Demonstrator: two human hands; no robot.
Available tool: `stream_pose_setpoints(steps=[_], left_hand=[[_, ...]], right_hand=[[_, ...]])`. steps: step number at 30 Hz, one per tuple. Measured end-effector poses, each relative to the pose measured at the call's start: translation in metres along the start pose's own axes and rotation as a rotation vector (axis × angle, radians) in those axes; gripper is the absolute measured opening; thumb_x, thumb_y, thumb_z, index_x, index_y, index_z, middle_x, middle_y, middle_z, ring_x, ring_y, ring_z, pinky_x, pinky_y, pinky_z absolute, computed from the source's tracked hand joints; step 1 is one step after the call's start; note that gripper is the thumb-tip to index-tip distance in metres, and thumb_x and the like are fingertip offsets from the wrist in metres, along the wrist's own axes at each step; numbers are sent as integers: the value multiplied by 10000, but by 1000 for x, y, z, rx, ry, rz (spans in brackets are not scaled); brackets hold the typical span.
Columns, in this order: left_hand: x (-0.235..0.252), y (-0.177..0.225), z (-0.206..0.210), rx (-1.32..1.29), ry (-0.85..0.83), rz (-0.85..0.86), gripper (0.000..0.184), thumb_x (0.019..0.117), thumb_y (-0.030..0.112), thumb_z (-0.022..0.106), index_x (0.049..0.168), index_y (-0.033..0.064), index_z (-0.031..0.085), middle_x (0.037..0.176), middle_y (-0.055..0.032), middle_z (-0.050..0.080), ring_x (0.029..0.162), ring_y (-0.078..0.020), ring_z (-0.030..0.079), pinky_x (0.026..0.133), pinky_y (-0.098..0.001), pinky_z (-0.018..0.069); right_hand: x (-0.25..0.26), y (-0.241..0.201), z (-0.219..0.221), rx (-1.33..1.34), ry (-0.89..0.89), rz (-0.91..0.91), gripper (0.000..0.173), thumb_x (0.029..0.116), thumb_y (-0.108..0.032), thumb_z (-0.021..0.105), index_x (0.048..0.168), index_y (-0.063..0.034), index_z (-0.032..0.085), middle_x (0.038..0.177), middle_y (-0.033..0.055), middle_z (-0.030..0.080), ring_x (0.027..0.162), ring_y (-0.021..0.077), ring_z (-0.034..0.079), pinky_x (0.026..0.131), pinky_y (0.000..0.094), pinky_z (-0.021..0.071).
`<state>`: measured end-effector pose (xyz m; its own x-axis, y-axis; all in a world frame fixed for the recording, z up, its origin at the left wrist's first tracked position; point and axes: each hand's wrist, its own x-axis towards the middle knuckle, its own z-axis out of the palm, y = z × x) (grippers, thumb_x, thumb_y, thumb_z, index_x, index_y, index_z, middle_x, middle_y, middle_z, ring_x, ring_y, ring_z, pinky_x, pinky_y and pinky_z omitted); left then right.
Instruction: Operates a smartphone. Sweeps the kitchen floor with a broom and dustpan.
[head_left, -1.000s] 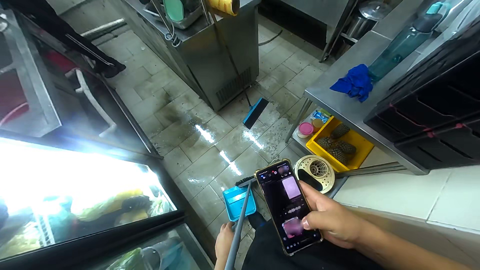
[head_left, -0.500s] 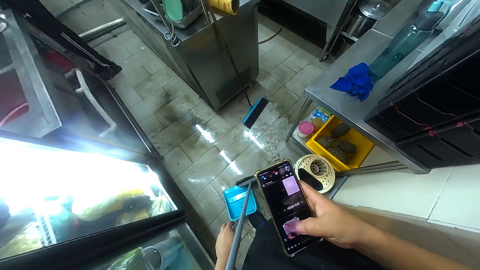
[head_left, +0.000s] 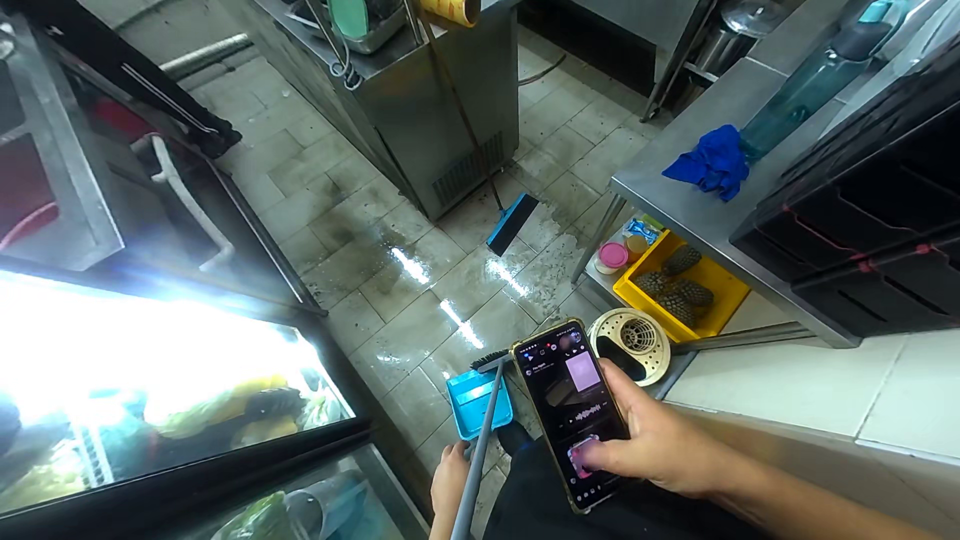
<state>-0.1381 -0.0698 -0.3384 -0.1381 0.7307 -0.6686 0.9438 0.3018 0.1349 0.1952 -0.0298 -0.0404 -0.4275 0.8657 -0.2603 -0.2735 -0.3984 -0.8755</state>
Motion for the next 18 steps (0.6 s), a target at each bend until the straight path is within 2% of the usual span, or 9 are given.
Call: stream_pose_setpoints(steps=[18], left_hand=[[2, -2, 3, 17, -7, -11, 364, 1002, 475, 547, 1253, 263, 703, 1311, -17, 677, 1129, -225, 694, 912, -487, 594]], right_hand=[[-1, 0, 2, 8, 1, 8, 828, 846, 117, 683, 1515, -120, 258, 1378, 123, 597, 1227, 257, 649, 1031, 423, 577]])
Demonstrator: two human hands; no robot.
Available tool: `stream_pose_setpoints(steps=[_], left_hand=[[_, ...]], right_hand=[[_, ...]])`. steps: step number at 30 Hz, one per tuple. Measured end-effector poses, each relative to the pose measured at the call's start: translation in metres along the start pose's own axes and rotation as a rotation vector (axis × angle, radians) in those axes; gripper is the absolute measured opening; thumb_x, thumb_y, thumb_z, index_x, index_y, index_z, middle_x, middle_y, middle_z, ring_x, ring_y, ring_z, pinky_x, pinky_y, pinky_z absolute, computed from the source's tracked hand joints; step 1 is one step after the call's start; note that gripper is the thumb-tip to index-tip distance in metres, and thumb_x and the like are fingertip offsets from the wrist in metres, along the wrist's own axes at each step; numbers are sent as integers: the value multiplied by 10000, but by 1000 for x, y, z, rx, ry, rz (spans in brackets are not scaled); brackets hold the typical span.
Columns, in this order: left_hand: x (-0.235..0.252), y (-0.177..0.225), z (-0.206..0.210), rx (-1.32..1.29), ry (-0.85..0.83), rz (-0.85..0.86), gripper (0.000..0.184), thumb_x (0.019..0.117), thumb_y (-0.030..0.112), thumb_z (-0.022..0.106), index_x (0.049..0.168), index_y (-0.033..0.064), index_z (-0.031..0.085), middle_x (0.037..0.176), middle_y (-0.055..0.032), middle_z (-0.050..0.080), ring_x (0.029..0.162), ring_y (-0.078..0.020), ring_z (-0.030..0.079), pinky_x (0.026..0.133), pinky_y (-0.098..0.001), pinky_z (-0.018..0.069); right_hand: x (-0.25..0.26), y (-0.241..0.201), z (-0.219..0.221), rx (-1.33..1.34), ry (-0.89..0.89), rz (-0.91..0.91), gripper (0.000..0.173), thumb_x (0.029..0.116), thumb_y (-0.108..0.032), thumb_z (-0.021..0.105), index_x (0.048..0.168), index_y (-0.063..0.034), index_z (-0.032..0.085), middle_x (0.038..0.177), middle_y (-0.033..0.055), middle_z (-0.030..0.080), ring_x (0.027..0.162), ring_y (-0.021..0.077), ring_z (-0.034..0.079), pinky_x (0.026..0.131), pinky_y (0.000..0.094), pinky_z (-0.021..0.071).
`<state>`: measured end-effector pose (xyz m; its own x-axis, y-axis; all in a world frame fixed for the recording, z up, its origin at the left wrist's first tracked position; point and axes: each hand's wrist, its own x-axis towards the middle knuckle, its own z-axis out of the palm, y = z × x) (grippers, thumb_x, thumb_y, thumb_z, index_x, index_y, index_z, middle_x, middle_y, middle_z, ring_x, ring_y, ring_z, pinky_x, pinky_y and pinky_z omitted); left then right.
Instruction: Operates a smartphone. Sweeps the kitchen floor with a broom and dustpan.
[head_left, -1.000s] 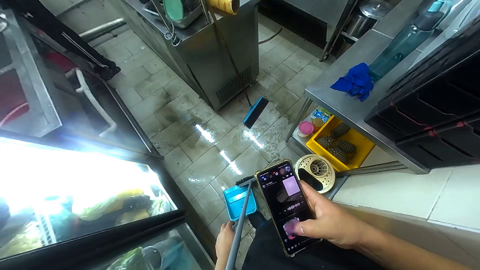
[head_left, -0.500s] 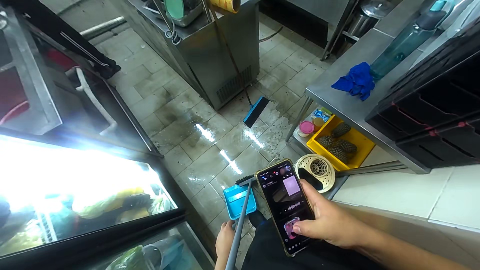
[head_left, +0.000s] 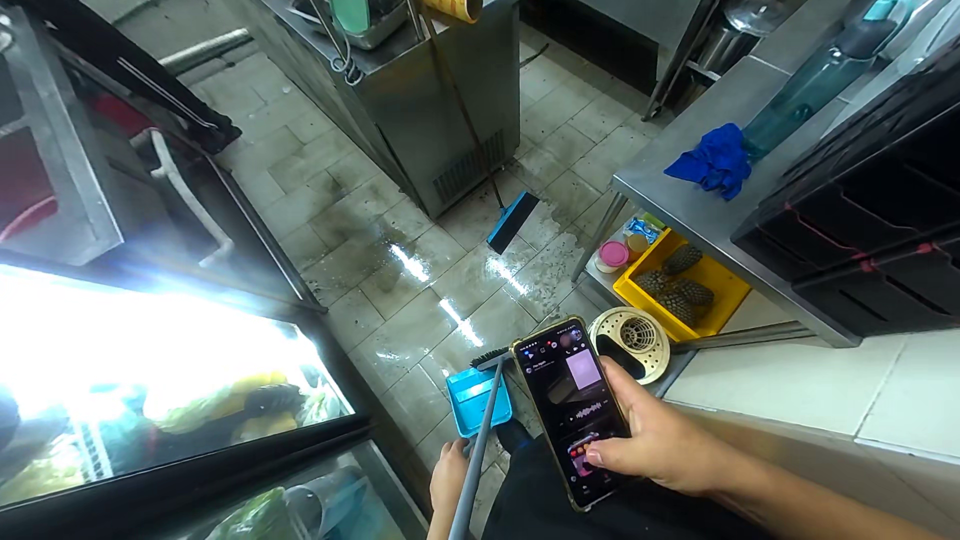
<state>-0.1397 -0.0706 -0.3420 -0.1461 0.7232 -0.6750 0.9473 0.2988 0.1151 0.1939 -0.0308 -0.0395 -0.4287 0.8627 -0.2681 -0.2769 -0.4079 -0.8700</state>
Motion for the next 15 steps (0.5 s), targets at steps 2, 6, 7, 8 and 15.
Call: stream_pose_setpoints(steps=[2, 6, 7, 8, 15], left_hand=[[1, -1, 1, 0, -5, -2, 363, 1005, 474, 545, 1260, 267, 699, 1315, -15, 675, 1130, -222, 694, 912, -484, 594], [2, -1, 2, 8, 2, -5, 347, 999, 461, 545, 1248, 279, 703, 1311, -8, 676, 1116, -226, 699, 898, -483, 600], [1, -1, 1, 4, 2, -2, 346, 999, 454, 549, 1246, 271, 706, 1305, -16, 679, 1112, -234, 700, 896, -489, 598], [0, -1, 0, -1, 1, 2, 347, 999, 451, 551, 1247, 265, 706, 1304, -25, 679, 1113, -241, 699, 901, -497, 596], [1, -2, 2, 2, 2, 9, 349, 998, 460, 546, 1248, 273, 703, 1316, -22, 673, 1122, -232, 696, 906, -488, 596]], right_hand=[[0, 0, -1, 1, -11, -8, 830, 841, 114, 684, 1513, -124, 258, 1382, 119, 594, 1231, 249, 646, 1035, 422, 574], [0, 3, -7, 57, -112, -43, 869, 849, 86, 700, 1538, -115, 210, 1413, 145, 567, 1262, 283, 623, 1057, 462, 554], [0, 3, -8, 62, -134, -42, 877, 851, 82, 700, 1546, -109, 200, 1421, 146, 563, 1271, 285, 617, 1064, 466, 548], [-1, 3, -9, 71, -157, -40, 885, 852, 83, 697, 1553, -106, 192, 1428, 146, 558, 1279, 285, 611, 1069, 468, 543], [-3, 9, -15, 97, -279, -35, 909, 833, 121, 669, 1551, -108, 162, 1475, 159, 504, 1328, 312, 567, 1096, 494, 516]])
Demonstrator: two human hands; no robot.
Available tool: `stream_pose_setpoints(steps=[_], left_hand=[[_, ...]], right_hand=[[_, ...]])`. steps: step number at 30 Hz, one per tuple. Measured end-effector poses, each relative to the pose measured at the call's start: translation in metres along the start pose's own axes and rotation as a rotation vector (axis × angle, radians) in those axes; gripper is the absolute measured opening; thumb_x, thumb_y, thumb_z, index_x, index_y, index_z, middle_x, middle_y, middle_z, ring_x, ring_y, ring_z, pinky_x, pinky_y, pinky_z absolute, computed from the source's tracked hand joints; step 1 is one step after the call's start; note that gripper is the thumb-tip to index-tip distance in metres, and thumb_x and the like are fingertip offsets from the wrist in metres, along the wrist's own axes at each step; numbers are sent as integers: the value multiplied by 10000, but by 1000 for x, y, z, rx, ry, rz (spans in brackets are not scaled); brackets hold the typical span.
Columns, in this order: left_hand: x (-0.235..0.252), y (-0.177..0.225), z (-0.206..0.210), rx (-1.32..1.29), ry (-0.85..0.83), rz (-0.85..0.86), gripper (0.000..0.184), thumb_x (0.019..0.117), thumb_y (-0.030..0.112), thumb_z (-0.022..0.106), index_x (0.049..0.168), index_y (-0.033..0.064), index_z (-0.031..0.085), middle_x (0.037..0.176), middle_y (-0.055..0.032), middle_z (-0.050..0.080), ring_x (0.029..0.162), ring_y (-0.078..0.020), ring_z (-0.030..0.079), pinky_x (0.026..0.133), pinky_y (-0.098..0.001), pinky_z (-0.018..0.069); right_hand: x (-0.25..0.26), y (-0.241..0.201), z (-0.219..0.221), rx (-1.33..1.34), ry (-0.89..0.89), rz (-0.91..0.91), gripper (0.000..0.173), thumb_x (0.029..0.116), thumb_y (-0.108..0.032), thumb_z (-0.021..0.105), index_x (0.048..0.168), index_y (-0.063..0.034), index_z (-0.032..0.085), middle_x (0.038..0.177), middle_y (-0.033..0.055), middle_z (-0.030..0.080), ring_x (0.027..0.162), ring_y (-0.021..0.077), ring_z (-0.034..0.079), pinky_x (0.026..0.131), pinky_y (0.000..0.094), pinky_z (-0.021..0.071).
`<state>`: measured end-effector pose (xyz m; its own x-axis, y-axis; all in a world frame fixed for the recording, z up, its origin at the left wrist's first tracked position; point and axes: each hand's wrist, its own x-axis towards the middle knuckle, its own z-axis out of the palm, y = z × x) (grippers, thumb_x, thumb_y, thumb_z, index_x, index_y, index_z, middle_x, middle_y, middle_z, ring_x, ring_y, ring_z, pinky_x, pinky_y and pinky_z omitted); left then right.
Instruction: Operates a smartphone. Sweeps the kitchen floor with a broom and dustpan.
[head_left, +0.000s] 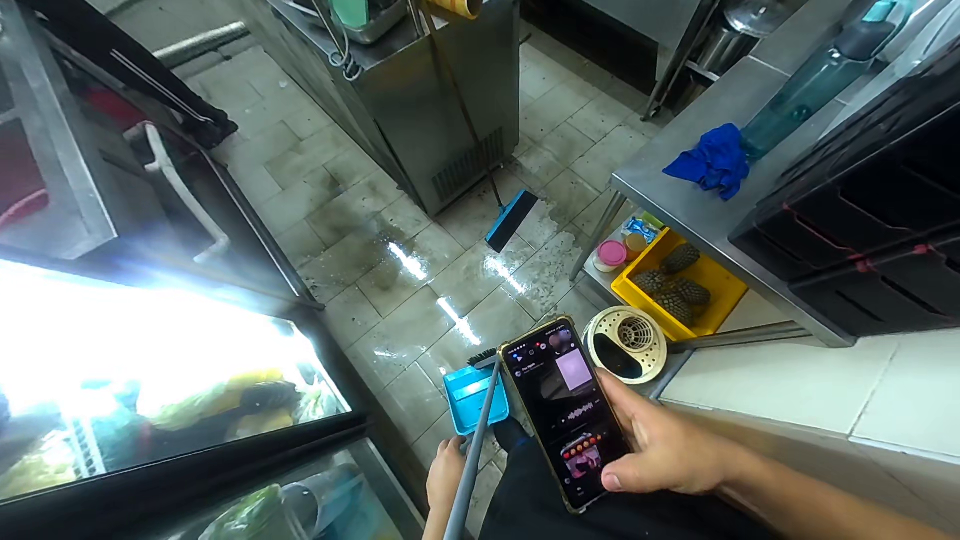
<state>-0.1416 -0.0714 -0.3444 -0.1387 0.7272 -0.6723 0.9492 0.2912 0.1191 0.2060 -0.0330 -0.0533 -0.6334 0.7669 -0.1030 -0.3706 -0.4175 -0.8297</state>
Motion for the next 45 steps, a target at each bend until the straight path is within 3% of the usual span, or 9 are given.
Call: stream_pose_setpoints(steps=[11, 20, 29, 36, 45], left_hand=[[-3, 4, -6, -14, -2, -6, 349, 1003, 458, 561, 1255, 262, 701, 1323, -21, 670, 1140, -228, 689, 915, -476, 594], [-2, 4, -6, -8, -13, -14, 360, 1008, 460, 554, 1273, 261, 695, 1335, -31, 665, 1135, -241, 693, 915, -482, 594], [-1, 4, -7, -15, -4, 2, 356, 1005, 438, 559, 1272, 247, 696, 1335, -33, 666, 1144, -240, 689, 923, -489, 588], [-2, 4, -7, -8, -8, -2, 353, 1006, 439, 552, 1276, 259, 692, 1332, -27, 668, 1141, -237, 690, 916, -487, 590], [-2, 4, -7, -17, -5, -7, 360, 1004, 460, 547, 1266, 264, 697, 1328, -23, 668, 1142, -231, 688, 919, -478, 589]], right_hand=[[-5, -1, -11, 60, -127, 22, 937, 779, 98, 516, 1582, -113, 80, 1560, 152, 407, 1425, 290, 465, 1143, 495, 453], [-4, 1, -13, 51, -141, 25, 938, 792, 110, 525, 1581, -118, 71, 1563, 154, 405, 1425, 295, 467, 1148, 499, 453], [3, 2, -4, 100, 48, 8, 738, 886, 21, 584, 1523, -102, 232, 1415, 167, 551, 1280, 290, 595, 1066, 492, 514], [4, 1, 1, 28, 80, 29, 757, 881, 110, 563, 1526, -97, 225, 1409, 158, 563, 1266, 282, 615, 1060, 473, 537], [6, 2, 0, 47, 55, 20, 784, 855, 118, 551, 1531, -90, 211, 1430, 165, 541, 1284, 292, 600, 1069, 485, 527]])
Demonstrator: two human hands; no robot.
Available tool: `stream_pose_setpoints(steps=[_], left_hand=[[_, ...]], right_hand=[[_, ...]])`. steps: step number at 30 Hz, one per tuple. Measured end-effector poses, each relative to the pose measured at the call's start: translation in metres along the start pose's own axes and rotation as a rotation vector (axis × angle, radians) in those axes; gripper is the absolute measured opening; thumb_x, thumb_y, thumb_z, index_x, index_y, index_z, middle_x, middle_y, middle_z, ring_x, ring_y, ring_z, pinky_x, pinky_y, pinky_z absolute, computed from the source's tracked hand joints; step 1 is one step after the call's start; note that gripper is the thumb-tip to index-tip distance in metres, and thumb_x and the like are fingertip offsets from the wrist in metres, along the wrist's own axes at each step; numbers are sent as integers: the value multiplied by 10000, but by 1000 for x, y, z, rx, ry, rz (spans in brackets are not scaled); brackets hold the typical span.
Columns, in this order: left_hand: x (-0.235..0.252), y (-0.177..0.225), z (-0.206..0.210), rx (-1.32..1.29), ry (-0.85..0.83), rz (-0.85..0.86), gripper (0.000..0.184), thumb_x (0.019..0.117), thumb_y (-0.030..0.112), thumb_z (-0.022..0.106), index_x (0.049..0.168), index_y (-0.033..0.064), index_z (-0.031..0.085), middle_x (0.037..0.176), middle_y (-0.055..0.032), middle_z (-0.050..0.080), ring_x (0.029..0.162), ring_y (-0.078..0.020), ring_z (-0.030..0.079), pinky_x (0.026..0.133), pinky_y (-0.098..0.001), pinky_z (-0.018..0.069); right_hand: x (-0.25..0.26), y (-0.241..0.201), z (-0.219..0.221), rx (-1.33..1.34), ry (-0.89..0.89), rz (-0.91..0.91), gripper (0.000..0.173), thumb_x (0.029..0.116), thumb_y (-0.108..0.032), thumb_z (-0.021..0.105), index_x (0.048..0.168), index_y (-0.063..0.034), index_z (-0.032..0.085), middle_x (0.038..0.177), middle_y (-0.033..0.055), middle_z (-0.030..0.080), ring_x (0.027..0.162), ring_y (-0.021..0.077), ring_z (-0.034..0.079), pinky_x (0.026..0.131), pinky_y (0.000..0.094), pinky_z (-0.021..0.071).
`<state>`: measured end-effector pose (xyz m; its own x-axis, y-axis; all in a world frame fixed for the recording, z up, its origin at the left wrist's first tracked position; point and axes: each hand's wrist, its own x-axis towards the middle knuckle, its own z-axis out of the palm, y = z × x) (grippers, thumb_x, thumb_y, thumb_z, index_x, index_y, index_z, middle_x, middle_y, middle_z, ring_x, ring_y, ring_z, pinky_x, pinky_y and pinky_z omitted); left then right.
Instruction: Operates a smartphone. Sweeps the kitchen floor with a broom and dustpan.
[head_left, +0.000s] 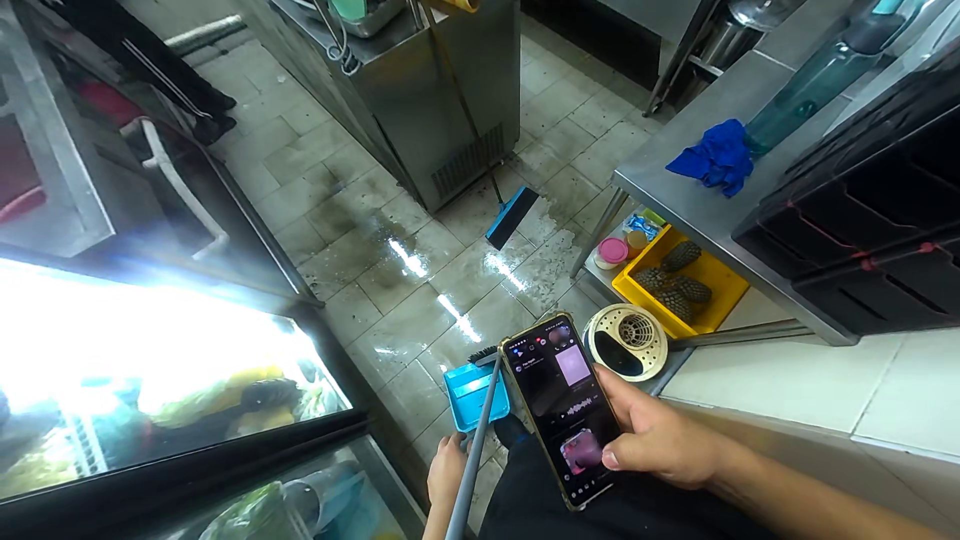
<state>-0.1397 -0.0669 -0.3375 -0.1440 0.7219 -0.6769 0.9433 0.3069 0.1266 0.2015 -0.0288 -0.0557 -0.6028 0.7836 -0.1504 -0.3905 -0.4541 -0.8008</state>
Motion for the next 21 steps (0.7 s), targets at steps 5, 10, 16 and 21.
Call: stream_pose_setpoints(steps=[5, 10, 16, 21], left_hand=[[-1, 2, -3, -11, -15, -2, 365, 1008, 446, 553, 1284, 250, 688, 1344, -36, 659, 1152, -238, 685, 929, -484, 585], [1, 0, -2, -7, -9, 7, 360, 999, 438, 566, 1274, 247, 695, 1321, -43, 671, 1142, -252, 688, 929, -505, 585], [0, 1, -4, -5, -16, -1, 367, 1010, 453, 543, 1285, 257, 688, 1344, -31, 660, 1144, -233, 689, 927, -488, 587], [0, 1, -4, 2, -9, -8, 363, 1007, 454, 543, 1283, 268, 688, 1338, -18, 664, 1137, -233, 692, 916, -486, 592]], right_hand=[[1, 0, 2, 3, 24, -21, 778, 881, 101, 607, 1528, -83, 215, 1416, 154, 557, 1277, 278, 607, 1080, 468, 523], [2, 1, 5, -11, 69, -32, 774, 878, 91, 648, 1513, -84, 241, 1392, 139, 578, 1260, 263, 620, 1068, 450, 536], [3, 0, 6, -27, 81, -25, 777, 876, 105, 641, 1517, -87, 245, 1395, 138, 579, 1258, 260, 623, 1067, 443, 538], [3, -2, 7, -23, 68, -20, 805, 869, 91, 634, 1531, -87, 213, 1405, 137, 569, 1263, 257, 619, 1070, 445, 536]])
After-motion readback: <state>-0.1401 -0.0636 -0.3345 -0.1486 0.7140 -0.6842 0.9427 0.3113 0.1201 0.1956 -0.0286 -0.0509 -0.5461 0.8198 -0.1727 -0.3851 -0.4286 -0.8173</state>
